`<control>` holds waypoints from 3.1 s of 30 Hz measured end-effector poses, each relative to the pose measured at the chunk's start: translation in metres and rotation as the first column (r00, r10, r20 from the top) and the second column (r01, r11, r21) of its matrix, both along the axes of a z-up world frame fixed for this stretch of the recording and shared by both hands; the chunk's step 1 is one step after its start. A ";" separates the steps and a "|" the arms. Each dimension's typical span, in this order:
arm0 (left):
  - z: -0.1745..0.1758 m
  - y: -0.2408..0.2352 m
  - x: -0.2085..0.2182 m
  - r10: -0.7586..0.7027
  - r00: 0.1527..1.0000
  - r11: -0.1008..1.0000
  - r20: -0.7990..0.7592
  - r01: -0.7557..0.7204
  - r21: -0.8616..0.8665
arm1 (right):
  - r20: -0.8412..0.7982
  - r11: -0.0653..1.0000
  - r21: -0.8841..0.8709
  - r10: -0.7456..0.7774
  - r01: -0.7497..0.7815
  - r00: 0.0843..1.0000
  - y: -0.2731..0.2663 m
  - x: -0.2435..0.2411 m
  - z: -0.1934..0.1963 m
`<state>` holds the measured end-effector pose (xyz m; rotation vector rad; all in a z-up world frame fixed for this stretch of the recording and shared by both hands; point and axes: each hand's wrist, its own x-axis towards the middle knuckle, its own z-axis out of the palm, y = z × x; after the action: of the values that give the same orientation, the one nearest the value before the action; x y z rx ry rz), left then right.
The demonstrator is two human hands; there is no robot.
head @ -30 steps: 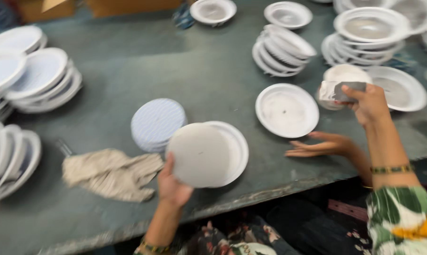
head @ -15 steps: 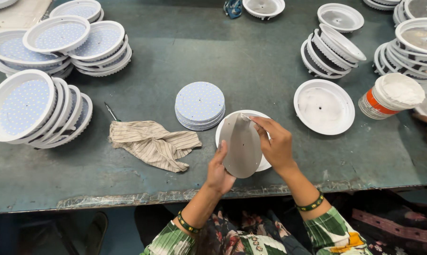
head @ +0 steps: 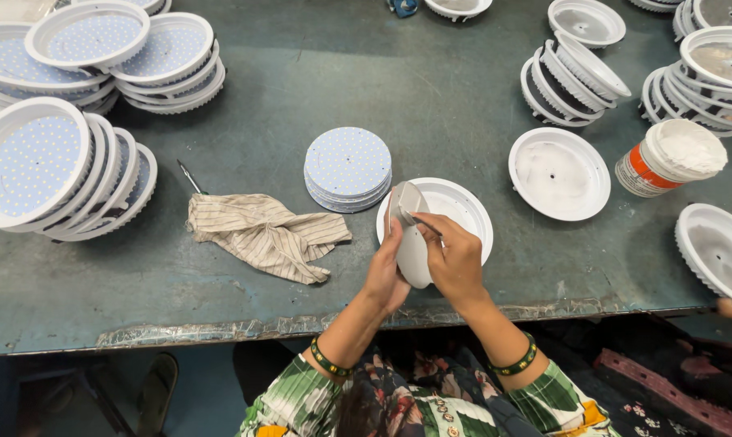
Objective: The person repeatedly picks up circular LED modules, applies a white compound to the back surface using a small rectangular tool, and places them into a stack. The process is repeated for multiple units on a factory table.
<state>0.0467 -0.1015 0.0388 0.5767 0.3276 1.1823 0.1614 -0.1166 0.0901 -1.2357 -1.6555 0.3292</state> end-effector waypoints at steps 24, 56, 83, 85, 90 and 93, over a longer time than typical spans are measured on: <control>0.009 0.000 -0.030 -0.170 0.973 0.963 0.154 0.198 -0.184 | 0.308 0.950 0.283 0.040 -0.131 0.951 0.020 0.063 -0.011; -0.009 0.006 0.018 -0.098 0.984 0.988 0.146 0.114 -0.103 | 0.207 0.989 0.145 -0.030 0.000 0.978 0.019 0.061 0.007; -0.011 0.025 0.024 0.148 0.975 0.989 0.167 -0.146 -0.022 | 0.187 0.997 0.080 -0.020 0.005 0.982 -0.054 0.042 -0.019; -0.008 0.024 0.022 0.109 0.979 0.994 0.171 -0.109 -0.012 | 0.124 0.998 0.067 0.011 -0.020 0.992 -0.048 0.046 -0.012; -0.005 0.017 0.026 0.088 0.989 0.995 0.121 -0.093 0.037 | 0.178 0.992 0.076 0.084 -0.098 0.980 -0.014 0.053 -0.007; -0.007 0.017 0.023 0.106 0.981 0.994 0.160 -0.109 0.009 | 0.218 0.983 0.088 0.142 -0.164 0.966 -0.022 0.048 -0.012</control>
<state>0.0696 -0.0843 0.0321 0.4811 0.2143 1.3284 0.2092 -0.1382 0.0776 -1.0958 -1.9318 0.2072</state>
